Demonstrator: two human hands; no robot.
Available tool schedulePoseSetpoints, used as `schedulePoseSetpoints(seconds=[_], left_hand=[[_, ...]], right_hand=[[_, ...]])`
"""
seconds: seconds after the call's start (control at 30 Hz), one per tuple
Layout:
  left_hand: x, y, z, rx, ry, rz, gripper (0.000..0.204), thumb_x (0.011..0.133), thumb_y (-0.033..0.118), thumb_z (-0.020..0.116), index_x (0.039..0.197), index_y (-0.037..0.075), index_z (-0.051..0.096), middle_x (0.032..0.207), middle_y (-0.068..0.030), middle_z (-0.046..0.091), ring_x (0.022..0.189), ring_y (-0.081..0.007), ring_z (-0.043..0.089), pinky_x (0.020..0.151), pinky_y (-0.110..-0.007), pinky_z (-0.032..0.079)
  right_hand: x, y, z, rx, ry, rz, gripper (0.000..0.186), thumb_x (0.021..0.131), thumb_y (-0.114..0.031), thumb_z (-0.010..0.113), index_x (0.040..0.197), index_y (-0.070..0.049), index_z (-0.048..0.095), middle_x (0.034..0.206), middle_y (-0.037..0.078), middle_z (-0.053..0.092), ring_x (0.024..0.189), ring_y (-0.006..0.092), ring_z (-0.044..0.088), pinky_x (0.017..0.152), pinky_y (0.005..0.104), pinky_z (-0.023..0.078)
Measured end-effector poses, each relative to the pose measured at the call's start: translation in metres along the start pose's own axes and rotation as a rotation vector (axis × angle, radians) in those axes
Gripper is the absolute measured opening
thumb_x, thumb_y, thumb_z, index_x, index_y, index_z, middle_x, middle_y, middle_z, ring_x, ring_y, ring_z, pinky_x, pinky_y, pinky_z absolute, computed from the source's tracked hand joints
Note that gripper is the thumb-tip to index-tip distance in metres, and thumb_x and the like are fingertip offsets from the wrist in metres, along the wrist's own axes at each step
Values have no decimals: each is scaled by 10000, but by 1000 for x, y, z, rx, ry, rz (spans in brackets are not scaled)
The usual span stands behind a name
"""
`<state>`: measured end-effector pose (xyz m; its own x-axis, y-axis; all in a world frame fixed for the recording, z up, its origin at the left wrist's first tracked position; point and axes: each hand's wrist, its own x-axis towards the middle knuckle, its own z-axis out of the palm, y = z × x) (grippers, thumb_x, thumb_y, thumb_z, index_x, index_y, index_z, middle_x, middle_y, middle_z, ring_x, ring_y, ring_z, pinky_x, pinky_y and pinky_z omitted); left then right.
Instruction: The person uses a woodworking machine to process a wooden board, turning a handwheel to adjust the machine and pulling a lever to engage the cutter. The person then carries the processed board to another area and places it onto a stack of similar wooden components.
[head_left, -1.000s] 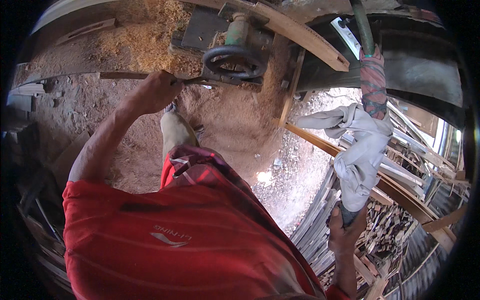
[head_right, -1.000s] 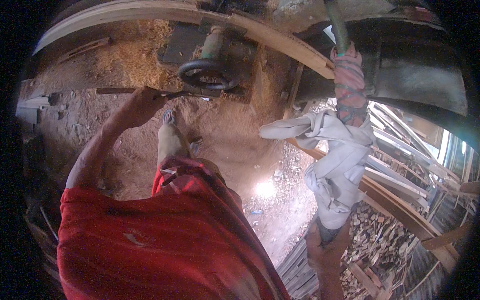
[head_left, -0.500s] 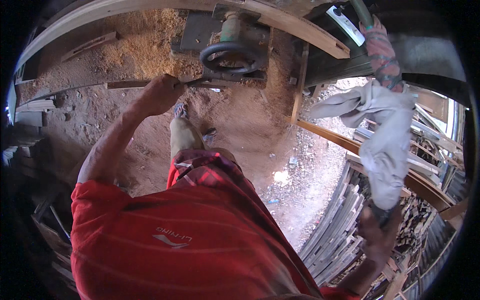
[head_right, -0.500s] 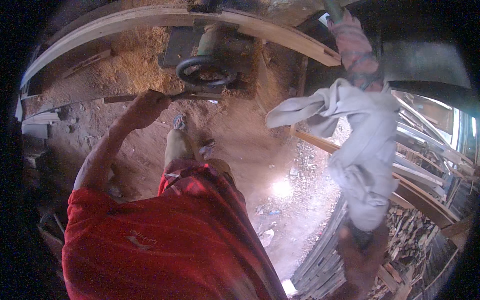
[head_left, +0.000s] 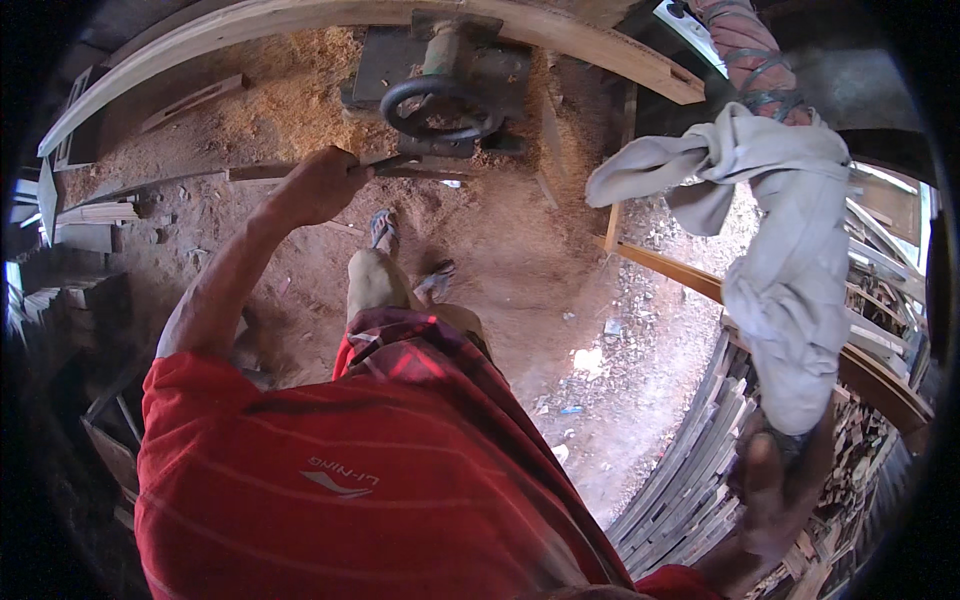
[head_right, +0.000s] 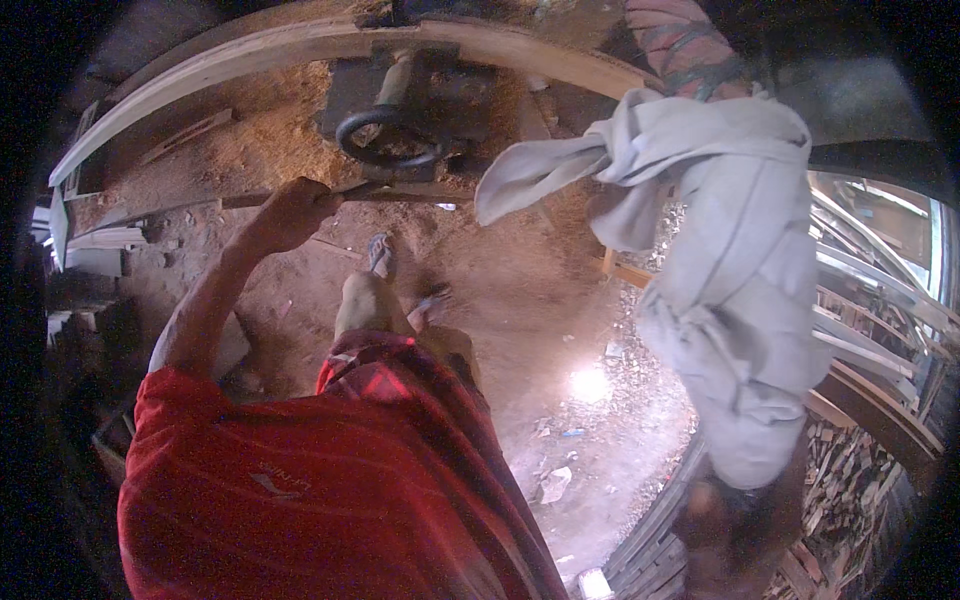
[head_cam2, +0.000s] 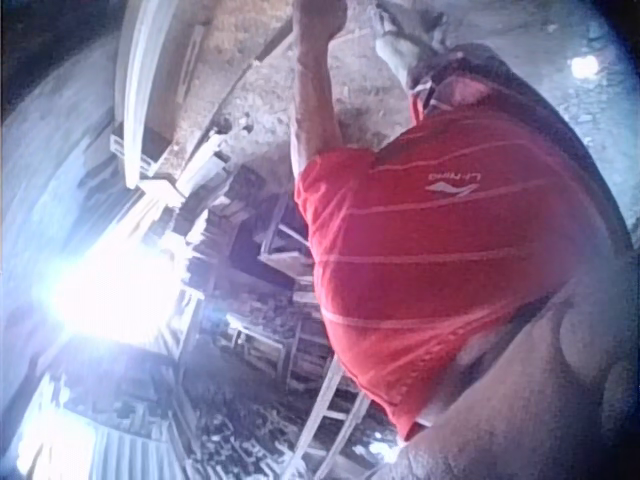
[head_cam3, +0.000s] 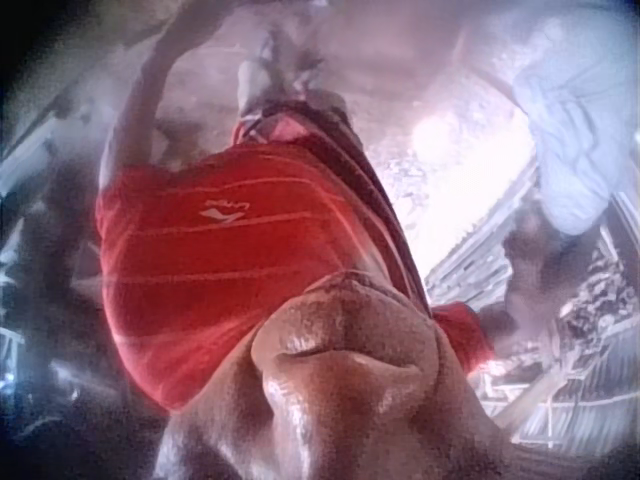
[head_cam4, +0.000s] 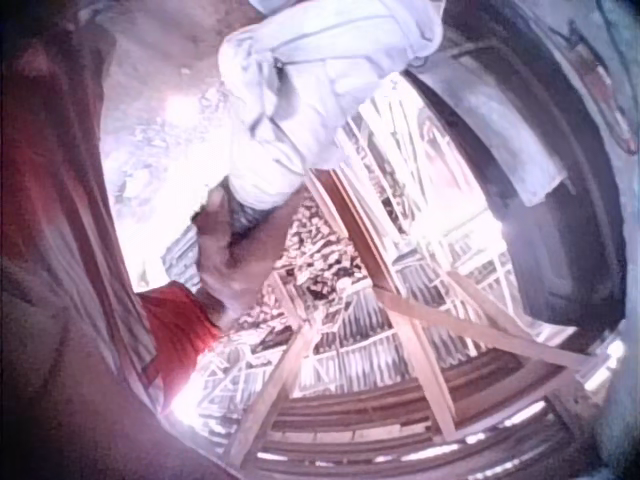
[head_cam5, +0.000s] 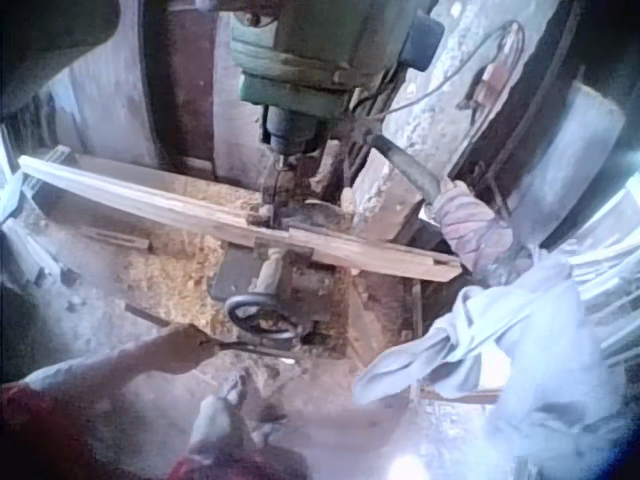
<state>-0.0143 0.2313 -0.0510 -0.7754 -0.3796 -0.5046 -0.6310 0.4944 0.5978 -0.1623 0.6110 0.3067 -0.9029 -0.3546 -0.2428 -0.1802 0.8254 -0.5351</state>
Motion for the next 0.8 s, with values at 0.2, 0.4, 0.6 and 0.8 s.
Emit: schedulePoseSetpoints(seconds=[0.2,0.4,0.6,0.8], left_hand=[[-6,9,-1,77,-9,-60,411,984,330,521,934,-42,687,787,-251,662,793,-379,679,777,-488,501],[0,-13,11,-36,73,-29,373,975,327,543,942,-9,704,775,-237,660,746,-355,681,726,-470,503],[-11,-6,4,-136,205,15,307,952,287,595,943,8,722,719,-219,644,680,-318,674,677,-443,506],[-7,-11,0,-188,143,58,281,927,256,618,932,-8,717,701,-203,646,668,-337,672,649,-447,508]], right_hand=[[16,36,48,158,-154,138,542,845,-38,625,1326,81,406,850,106,634,629,146,628,566,274,525],[23,17,51,256,-242,368,191,851,-12,658,992,39,539,735,61,629,567,131,615,535,269,519],[18,49,85,232,-99,241,216,861,-20,660,1026,30,530,759,53,630,602,126,624,539,260,512],[30,93,125,202,-159,118,203,897,-48,633,1059,32,540,742,34,611,600,91,592,530,245,478]])
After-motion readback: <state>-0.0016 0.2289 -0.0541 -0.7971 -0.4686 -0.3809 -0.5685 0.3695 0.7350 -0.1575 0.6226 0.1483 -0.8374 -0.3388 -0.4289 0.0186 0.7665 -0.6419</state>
